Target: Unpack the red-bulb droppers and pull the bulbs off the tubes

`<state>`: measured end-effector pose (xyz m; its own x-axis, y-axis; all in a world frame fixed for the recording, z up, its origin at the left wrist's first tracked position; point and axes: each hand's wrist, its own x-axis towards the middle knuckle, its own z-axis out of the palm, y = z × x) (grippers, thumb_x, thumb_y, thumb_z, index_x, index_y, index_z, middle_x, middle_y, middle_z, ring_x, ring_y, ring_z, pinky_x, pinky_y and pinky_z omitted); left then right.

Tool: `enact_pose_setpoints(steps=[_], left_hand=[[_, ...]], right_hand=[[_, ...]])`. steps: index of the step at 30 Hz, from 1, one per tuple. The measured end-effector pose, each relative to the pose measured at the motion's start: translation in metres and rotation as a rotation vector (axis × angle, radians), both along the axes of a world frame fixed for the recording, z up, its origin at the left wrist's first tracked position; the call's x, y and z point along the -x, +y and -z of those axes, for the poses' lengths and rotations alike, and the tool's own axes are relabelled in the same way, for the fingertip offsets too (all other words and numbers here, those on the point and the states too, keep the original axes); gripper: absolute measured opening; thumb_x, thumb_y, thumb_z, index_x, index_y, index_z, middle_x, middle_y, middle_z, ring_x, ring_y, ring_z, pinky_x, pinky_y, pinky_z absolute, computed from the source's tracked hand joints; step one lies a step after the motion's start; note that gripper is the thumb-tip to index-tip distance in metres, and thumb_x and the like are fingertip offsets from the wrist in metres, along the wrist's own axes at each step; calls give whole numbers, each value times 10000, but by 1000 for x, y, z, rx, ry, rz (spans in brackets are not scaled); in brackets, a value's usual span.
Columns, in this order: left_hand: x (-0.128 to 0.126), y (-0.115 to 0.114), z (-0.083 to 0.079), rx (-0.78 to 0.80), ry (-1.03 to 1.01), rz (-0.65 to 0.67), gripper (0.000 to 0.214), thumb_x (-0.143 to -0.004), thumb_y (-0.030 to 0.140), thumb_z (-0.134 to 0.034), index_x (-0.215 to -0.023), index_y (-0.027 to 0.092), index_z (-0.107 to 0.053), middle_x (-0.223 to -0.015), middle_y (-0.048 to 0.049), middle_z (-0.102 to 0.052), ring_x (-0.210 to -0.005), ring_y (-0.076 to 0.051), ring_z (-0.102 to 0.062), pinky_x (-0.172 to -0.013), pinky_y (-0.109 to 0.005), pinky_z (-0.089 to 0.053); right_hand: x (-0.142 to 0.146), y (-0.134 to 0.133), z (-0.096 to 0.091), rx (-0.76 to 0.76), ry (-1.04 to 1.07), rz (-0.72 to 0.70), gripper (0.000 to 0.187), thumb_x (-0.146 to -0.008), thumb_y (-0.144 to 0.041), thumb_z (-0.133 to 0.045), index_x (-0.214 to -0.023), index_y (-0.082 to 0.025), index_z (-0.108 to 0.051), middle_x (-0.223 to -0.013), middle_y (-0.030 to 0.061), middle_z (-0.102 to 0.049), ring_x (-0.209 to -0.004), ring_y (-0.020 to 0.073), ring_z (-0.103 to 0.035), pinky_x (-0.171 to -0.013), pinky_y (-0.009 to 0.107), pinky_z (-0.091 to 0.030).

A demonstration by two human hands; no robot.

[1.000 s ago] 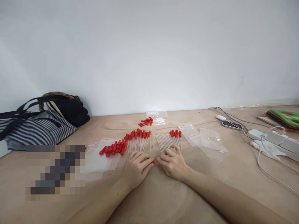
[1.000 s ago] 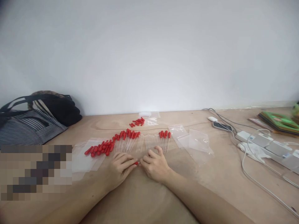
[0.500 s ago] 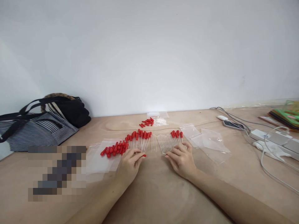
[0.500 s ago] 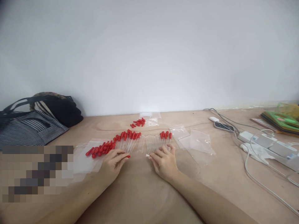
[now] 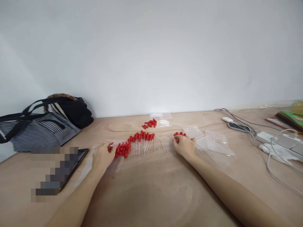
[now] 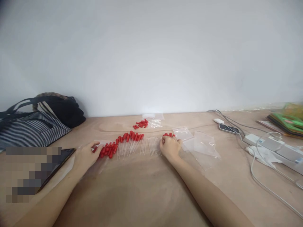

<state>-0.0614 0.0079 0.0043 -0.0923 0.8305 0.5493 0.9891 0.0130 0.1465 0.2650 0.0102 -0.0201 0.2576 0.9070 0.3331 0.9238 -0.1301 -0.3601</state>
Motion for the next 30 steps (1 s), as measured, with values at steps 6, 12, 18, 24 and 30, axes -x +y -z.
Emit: enact_pose_setpoints(steps=[6,12,18,24,30], left_hand=[[-49,-24,6,-229,50,337,262,-810,356,-464,-823,175,-652,-831,-73,-612,-796,-216,-543,-751,-343,-412],[-99,-54,11,6,0,763,136,-798,253,-504,-816,199,-627,-906,-55,-580,-846,-194,-529,-747,-337,-439],[-100,-53,13,85,-56,818,111,-792,202,-511,-807,192,-620,-901,-60,-565,-859,-201,-530,-751,-360,-453],[-100,-51,17,138,-80,850,124,-808,190,-489,-812,185,-614,-904,-67,-551,-866,-203,-529,-759,-376,-457],[-100,-51,18,137,-87,858,115,-806,178,-492,-818,186,-606,-898,-64,-546,-873,-201,-520,-767,-380,-456]], right_hand=[[12,11,-1,74,12,18,245,-758,-298,-448,-787,-219,-678,-800,86,-658,-862,232,-543,-746,369,-247],[5,9,-5,76,23,17,250,-766,-322,-442,-835,-232,-665,-803,66,-660,-854,222,-554,-764,367,-254],[-36,-3,-12,139,56,113,302,-785,-399,-405,-825,-212,-639,-794,50,-663,-812,224,-578,-791,386,-249],[-46,-5,-15,361,-11,87,287,-755,-383,-426,-764,-196,-644,-830,85,-666,-853,256,-583,-814,422,-264],[-43,3,-16,403,-24,87,286,-719,-355,-438,-730,-163,-650,-848,126,-664,-841,284,-590,-779,425,-307]])
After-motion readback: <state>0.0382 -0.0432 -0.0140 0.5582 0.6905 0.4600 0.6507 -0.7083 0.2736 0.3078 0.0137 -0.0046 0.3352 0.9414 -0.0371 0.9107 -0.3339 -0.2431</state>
